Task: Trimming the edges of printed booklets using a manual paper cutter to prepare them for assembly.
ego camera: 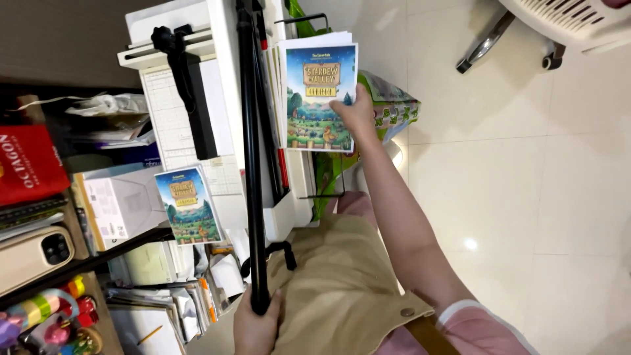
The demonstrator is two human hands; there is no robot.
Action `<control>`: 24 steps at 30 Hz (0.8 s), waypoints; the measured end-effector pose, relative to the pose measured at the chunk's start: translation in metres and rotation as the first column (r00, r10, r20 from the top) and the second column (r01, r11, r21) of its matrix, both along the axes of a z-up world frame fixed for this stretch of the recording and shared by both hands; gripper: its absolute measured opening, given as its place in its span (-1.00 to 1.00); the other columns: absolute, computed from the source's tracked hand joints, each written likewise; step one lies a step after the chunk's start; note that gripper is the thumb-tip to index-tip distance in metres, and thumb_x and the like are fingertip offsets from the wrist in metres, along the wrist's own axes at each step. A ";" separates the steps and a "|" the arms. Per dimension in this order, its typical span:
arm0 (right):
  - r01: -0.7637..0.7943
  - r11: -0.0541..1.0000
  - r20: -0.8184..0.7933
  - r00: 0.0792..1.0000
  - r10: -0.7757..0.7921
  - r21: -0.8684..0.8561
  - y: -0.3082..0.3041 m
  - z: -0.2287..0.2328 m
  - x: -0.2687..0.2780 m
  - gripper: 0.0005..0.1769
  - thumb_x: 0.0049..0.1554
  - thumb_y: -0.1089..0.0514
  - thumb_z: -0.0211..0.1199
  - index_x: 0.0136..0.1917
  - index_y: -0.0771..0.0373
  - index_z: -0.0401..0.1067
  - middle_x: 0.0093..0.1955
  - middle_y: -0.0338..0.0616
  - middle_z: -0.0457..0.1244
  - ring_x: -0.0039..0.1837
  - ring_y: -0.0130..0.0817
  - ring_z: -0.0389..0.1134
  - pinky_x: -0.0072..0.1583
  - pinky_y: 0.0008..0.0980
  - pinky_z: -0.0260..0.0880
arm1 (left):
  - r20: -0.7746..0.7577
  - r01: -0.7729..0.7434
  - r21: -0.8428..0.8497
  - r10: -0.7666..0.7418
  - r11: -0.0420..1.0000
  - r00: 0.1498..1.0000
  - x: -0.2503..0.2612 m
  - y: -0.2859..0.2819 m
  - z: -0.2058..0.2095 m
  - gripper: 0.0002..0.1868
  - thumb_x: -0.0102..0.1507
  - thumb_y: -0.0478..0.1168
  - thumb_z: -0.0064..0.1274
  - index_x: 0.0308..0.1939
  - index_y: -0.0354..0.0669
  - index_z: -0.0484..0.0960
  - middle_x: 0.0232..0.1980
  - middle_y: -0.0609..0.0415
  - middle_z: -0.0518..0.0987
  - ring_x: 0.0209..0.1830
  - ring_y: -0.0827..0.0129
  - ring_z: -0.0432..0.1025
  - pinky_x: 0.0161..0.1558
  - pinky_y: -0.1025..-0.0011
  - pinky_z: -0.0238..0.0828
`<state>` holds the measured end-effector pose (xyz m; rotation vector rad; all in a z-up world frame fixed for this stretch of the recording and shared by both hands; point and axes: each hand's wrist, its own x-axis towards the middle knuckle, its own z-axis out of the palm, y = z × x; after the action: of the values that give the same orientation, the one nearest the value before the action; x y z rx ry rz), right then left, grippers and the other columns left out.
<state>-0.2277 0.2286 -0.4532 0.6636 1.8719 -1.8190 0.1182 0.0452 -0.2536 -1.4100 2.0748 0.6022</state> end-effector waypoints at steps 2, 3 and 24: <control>0.000 1.000 -0.020 1.000 0.000 -0.004 0.001 -0.009 -0.004 -0.48 0.05 0.18 0.36 0.28 0.15 0.33 0.31 -0.11 0.35 0.32 -0.17 0.39 0.31 -0.08 0.45 | 0.033 -0.017 -0.024 0.018 1.000 0.999 -0.004 0.001 -0.004 -0.61 0.08 0.12 0.25 -0.14 0.04 0.68 -0.30 0.05 0.70 -0.19 0.28 0.57 -0.04 0.40 0.42; -0.003 1.000 -0.040 0.999 0.002 -0.013 -0.001 -0.014 -0.003 -0.46 0.03 0.18 0.37 0.28 0.17 0.33 0.30 -0.10 0.35 0.32 -0.17 0.38 0.31 -0.08 0.45 | 0.066 -0.035 -0.053 0.039 0.998 0.997 -0.002 0.003 -0.005 -0.54 0.06 0.12 0.25 -0.01 0.11 0.72 -0.25 0.05 0.75 -0.13 0.27 0.61 -0.01 0.41 0.45; 0.045 0.999 0.115 0.992 -0.043 -0.018 0.003 -0.019 -0.007 0.07 0.09 0.18 0.40 0.64 0.35 -0.21 0.70 0.09 -0.20 0.68 0.02 -0.15 0.56 0.02 0.02 | 0.017 -0.138 -0.076 0.140 0.987 0.990 -0.034 -0.008 0.104 -0.24 -0.08 -0.04 0.54 0.24 0.47 0.73 -0.43 0.16 0.51 -0.39 0.42 0.33 -0.20 0.58 0.27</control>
<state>-0.2345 0.2313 -0.4719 0.7908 1.7743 -1.7855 0.0837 0.0372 -0.1495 -1.6073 2.0121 0.5666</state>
